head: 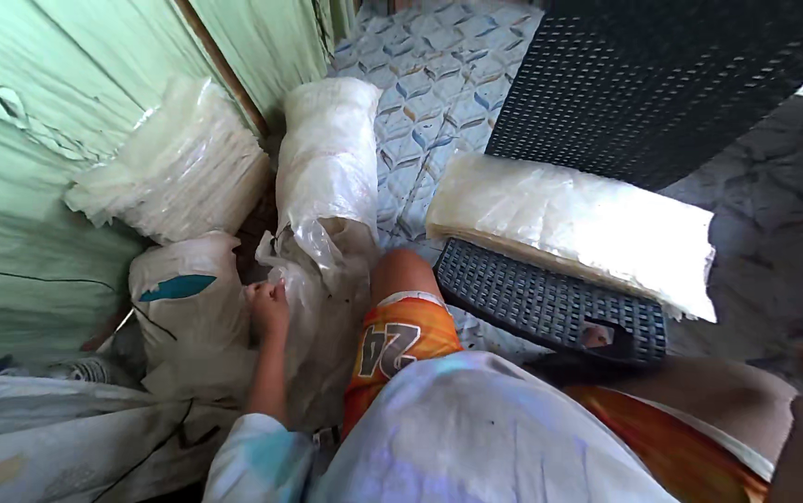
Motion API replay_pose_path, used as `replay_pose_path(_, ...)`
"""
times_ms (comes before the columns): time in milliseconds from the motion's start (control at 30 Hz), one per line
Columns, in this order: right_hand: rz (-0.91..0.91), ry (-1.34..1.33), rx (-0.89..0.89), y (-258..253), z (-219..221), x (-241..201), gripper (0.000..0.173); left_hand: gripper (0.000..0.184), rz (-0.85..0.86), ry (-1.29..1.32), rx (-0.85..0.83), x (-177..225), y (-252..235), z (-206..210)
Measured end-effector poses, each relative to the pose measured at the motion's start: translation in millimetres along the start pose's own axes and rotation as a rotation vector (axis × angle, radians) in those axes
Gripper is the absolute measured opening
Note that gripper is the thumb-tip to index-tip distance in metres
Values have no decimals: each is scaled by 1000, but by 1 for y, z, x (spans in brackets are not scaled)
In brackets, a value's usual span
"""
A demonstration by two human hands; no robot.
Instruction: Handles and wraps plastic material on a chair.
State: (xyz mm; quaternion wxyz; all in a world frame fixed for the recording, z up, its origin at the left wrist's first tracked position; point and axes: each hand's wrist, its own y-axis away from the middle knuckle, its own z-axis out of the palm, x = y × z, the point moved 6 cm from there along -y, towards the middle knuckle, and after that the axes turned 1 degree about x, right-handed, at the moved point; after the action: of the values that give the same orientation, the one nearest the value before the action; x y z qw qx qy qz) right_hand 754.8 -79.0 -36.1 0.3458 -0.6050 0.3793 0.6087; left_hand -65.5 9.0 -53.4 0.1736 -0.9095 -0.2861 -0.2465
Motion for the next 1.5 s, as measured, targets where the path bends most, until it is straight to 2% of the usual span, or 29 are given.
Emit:
replay_pose_path(133,-109,-26,-174,25,40,-34,32,43,37,233,209,45,-18,-71)
replay_pose_path(200,-179,20,-331,63,81,-71,31,46,53,439,88,80,-12,-85)
replay_pose_path(267,-294,91,-591,121,132,-111,36,42,118,686,-53,130,9,-91)
replay_pose_path(300,-379,129,-743,155,157,-126,43,42,221,771,-125,160,27,-96)
replay_pose_path(333,-476,157,-900,189,181,-136,57,42,370,831,-190,192,48,-102)
replay_pose_path(400,-735,138,-1158,253,214,-156,97,31,684,954,-377,253,94,-105)
replay_pose_path(433,-829,85,-1231,277,224,-164,101,22,799,1006,-482,277,114,-102)
replay_pose_path(467,-886,23,-1267,291,230,-170,88,16,840,1082,-577,295,129,-97)
replay_pose_path(500,-918,-68,-1276,295,235,-175,61,15,794,1174,-634,305,134,-93)
replay_pose_path(533,-921,-135,-1273,291,238,-180,32,19,671,1286,-647,309,128,-90)
replay_pose_path(567,-878,-157,-1257,281,239,-183,16,27,516,1412,-625,309,115,-88)
replay_pose_path(633,-687,-181,-1136,249,233,-186,11,42,227,1625,-496,307,85,-86)
replay_pose_path(700,-624,-170,-987,224,220,-192,21,33,104,1622,-421,305,72,-81)
replay_pose_path(733,-695,-127,-973,222,213,-197,25,28,120,1528,-524,310,78,-76)
replay_pose_path(800,-873,-1,-1062,233,207,-199,23,83,294,1270,-888,331,107,-60)
replay_pose_path(833,-917,53,-1147,243,205,-197,21,101,359,1171,-1022,343,122,-55)
replay_pose_path(867,-944,82,-1223,252,201,-194,19,96,372,1117,-1087,354,133,-52)
replay_pose_path(933,-909,3,-1277,251,190,-186,11,43,369,1153,-1055,373,136,-52)
replay_pose_path(967,-841,-101,-1245,239,183,-181,7,34,362,1210,-996,378,134,-53)
replay_pose_path(1033,-645,-340,-1118,208,166,-173,5,43,348,1363,-954,382,136,-48)
replay_pose_path(1100,-417,-476,-957,185,152,-166,14,37,352,1470,-1045,384,149,-39)
replay_pose_path(1133,-338,-457,-925,179,147,-163,28,33,385,1484,-1130,385,156,-36)
replay_pose_path(1200,-305,-243,-1003,179,145,-160,67,32,544,1412,-1280,389,170,-28)
replay_pose_path(1233,-321,-155,-1031,184,147,-161,67,39,632,1337,-1305,392,179,-25)
replay_pose_path(1300,-391,-91,-975,199,152,-168,26,66,727,1187,-1282,398,202,-25)
replay_pose_path(1333,-427,-74,-904,205,153,-171,15,86,688,1138,-1269,397,214,-26)
replay_pose_path(1367,-461,-71,-811,206,154,-172,14,89,591,1141,-1247,395,224,-28)
replay_pose_path(1467,-533,-129,-481,192,146,-170,15,31,301,1224,-1178,390,230,-22)
replay_pose_path(1500,-549,-156,-387,185,142,-170,14,23,265,1249,-1165,386,224,-18)
